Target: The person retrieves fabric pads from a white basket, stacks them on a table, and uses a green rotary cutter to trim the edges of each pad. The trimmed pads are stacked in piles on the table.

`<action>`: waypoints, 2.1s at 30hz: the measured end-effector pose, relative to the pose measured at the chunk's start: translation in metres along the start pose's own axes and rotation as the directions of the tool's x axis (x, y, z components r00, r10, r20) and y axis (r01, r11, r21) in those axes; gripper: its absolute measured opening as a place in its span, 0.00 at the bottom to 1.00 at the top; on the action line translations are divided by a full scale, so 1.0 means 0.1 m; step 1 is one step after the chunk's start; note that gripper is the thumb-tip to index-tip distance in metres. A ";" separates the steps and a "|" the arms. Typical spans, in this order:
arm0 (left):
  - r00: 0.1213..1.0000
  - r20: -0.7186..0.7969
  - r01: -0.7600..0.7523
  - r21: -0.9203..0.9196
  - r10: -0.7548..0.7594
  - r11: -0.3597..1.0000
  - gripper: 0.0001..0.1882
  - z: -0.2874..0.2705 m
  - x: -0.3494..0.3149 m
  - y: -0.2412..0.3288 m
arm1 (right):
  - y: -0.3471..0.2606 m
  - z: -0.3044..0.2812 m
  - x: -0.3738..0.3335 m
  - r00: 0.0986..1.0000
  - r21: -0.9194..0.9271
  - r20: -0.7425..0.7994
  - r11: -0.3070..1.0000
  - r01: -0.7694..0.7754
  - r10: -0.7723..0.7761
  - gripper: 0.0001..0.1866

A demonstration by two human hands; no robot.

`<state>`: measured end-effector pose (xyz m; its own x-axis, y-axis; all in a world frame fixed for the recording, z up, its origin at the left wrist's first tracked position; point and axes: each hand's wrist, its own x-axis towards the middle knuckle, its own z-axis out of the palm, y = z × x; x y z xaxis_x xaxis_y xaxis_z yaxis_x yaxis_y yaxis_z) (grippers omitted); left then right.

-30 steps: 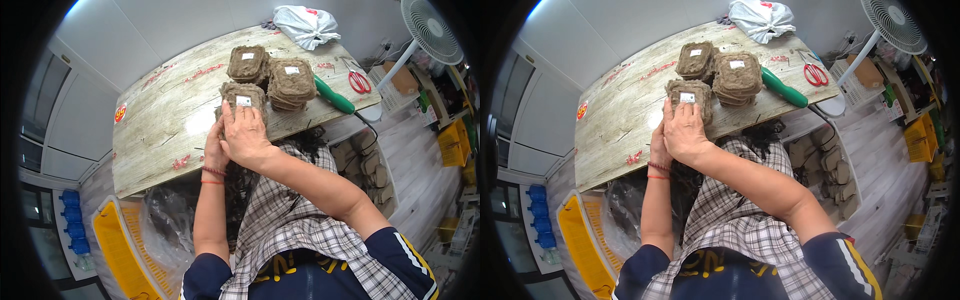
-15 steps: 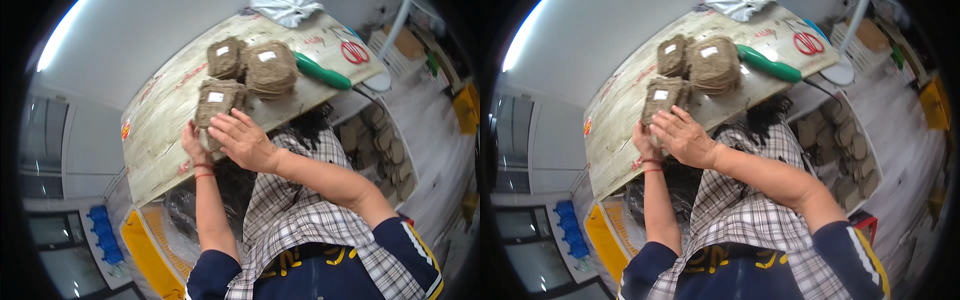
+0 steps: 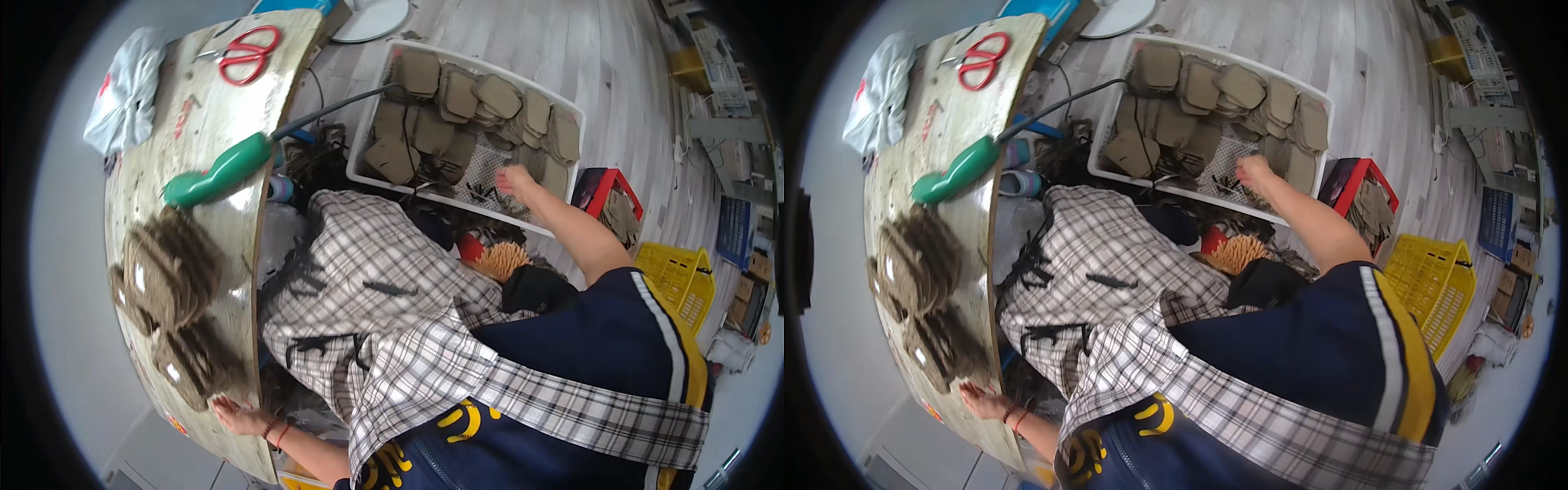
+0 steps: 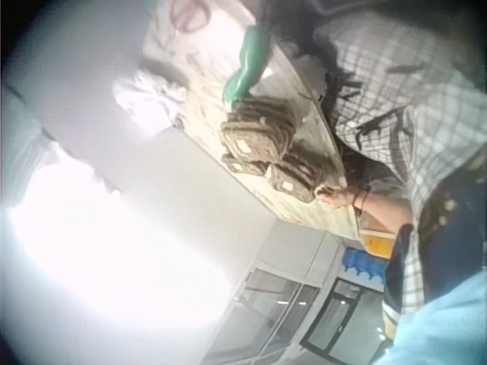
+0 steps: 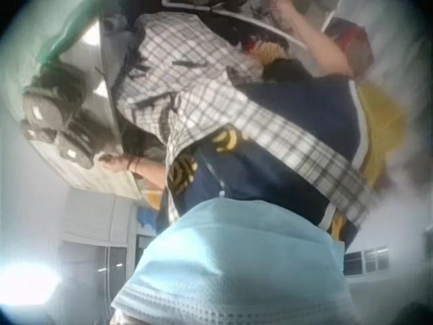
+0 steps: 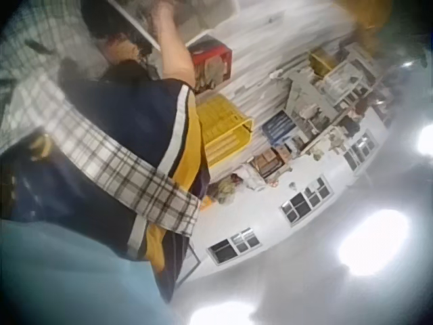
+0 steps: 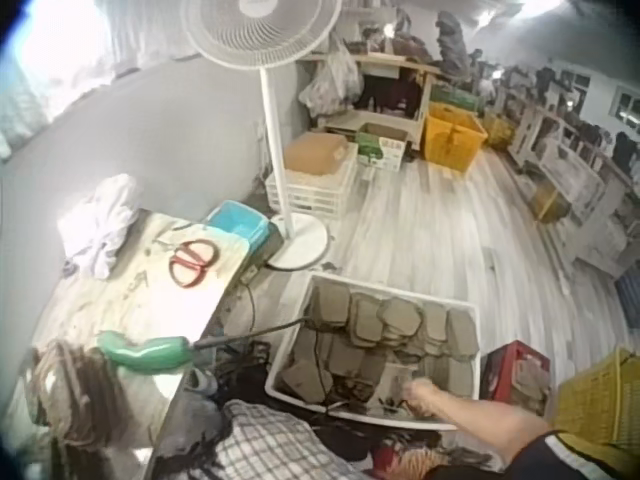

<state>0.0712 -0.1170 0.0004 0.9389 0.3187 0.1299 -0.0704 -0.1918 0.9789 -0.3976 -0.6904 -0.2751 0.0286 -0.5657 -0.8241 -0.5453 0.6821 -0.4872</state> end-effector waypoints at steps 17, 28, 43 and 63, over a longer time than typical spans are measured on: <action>0.984 0.121 -0.175 0.617 0.128 0.767 0.24 -0.63 0.17 0.24 | 0.09 1.40 1.08 0.972 0.756 -0.033 0.642 -0.128 0.232 0.37; 0.910 0.292 -0.412 0.719 0.294 0.559 0.27 -0.53 0.11 0.12 | 0.60 1.21 1.64 0.975 0.790 -0.065 0.608 -0.080 0.212 0.26; 0.956 0.197 -0.293 0.597 0.218 0.746 0.25 -0.35 0.09 0.20 | 0.12 1.20 1.47 0.958 0.815 0.098 0.531 -0.233 0.271 0.27; 0.899 0.294 -0.413 0.813 0.324 0.409 0.25 -0.28 -0.15 0.30 | 0.16 0.35 0.18 0.878 -0.480 -0.474 0.855 -0.198 -0.063 0.34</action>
<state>0.0454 -0.1017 0.0320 0.9207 -0.0486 0.3872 -0.1429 -0.9653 0.2187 -0.3765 -0.6733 -0.3078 -0.3377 -0.7598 -0.5556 -0.8738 0.4725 -0.1151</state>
